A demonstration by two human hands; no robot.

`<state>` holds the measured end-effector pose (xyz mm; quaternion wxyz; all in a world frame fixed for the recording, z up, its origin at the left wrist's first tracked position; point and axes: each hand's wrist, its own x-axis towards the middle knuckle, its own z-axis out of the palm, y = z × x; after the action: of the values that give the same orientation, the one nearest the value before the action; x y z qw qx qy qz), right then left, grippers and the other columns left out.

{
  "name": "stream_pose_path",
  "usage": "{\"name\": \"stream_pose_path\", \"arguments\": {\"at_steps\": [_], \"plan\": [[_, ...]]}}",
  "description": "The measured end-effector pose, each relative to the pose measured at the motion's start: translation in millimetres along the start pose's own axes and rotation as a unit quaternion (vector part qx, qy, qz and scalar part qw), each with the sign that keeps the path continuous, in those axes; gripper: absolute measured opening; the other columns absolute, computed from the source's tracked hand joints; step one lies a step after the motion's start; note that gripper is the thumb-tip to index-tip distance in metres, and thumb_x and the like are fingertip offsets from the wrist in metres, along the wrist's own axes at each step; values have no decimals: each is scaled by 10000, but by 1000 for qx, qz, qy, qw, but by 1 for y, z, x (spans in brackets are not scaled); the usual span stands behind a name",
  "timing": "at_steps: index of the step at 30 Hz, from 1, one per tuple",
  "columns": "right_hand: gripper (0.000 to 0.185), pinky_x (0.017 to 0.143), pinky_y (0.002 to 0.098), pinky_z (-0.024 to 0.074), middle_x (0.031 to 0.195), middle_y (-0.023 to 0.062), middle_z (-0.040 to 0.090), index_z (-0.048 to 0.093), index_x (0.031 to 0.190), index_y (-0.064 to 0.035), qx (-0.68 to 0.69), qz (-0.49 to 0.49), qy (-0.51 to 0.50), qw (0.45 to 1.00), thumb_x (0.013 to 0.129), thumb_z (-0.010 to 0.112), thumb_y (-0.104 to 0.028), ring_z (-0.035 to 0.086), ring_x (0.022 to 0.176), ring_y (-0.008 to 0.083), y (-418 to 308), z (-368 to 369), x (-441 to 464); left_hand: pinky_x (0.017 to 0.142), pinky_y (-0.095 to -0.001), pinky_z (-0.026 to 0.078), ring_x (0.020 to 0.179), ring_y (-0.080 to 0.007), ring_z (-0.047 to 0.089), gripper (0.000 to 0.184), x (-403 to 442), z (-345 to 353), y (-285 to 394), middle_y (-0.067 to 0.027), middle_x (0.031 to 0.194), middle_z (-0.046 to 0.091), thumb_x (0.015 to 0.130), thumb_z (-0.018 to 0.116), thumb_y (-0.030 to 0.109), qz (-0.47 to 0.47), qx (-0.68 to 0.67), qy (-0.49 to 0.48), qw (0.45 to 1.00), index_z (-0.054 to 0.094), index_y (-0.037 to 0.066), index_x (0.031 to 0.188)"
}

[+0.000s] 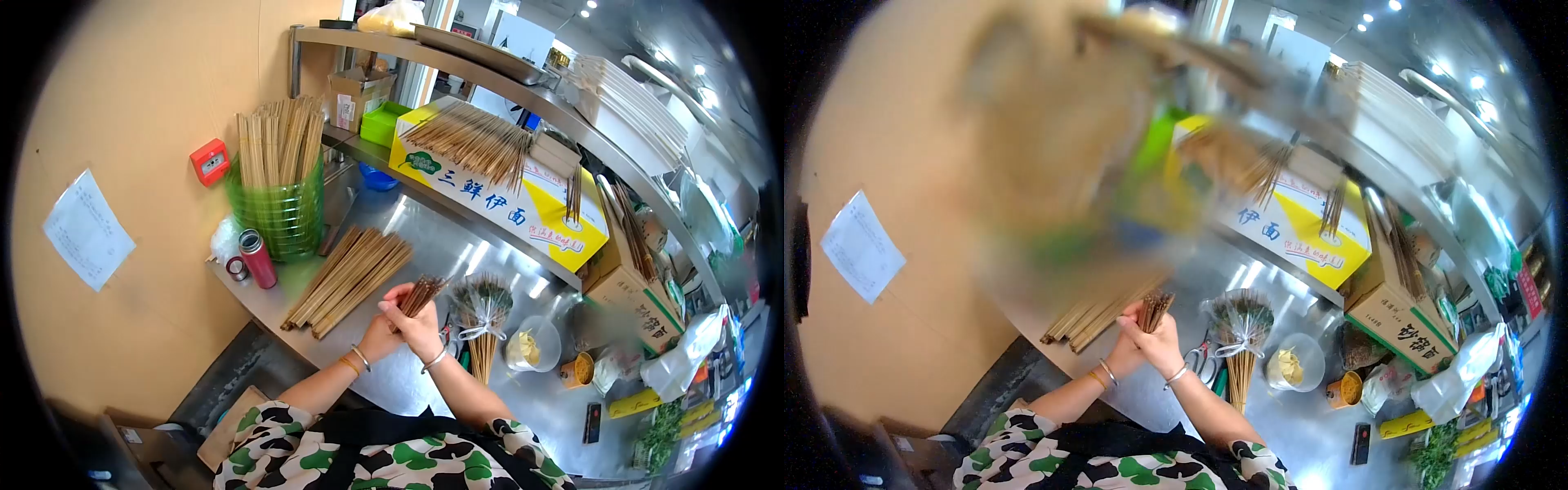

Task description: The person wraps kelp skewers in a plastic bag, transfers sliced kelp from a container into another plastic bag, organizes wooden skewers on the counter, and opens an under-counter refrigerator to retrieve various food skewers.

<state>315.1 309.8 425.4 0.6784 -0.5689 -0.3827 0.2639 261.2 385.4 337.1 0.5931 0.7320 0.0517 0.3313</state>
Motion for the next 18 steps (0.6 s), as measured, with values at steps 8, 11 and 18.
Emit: {"name": "stream_pose_path", "arguments": {"at_steps": [8, 11, 18], "plan": [[215, 691, 400, 461, 850, 142, 622, 593, 971, -27, -352, -323, 6, 878, 847, 578, -202, 592, 750, 339, -128, -8, 21, 676, -249, 504, 740, -103, 644, 191, -9, -16, 23, -79, 771, 684, 812, 671, 139, -109, 35, -87, 990, 620, -22, 901], [321, 844, 340, 454, 1085, 157, 617, 550, 1139, 4, -526, -153, -182, 817, 879, 497, -175, 603, 996, 276, -142, -9, 25, 637, -248, 500, 700, -103, 632, 178, -11, -15, 12, -76, 804, 689, 811, 668, 126, -98, -6, -71, 993, 620, -20, 901], [686, 922, 368, 413, 1226, 168, 484, 395, 1293, 2, -261, -150, -149, 942, 761, 723, -280, 508, 1098, 285, -66, -31, -9, 544, -249, 434, 531, -91, 491, 193, -6, -45, 67, 24, 614, 538, 884, 595, 215, -191, -292, 65, 935, 559, 64, 768]]}}
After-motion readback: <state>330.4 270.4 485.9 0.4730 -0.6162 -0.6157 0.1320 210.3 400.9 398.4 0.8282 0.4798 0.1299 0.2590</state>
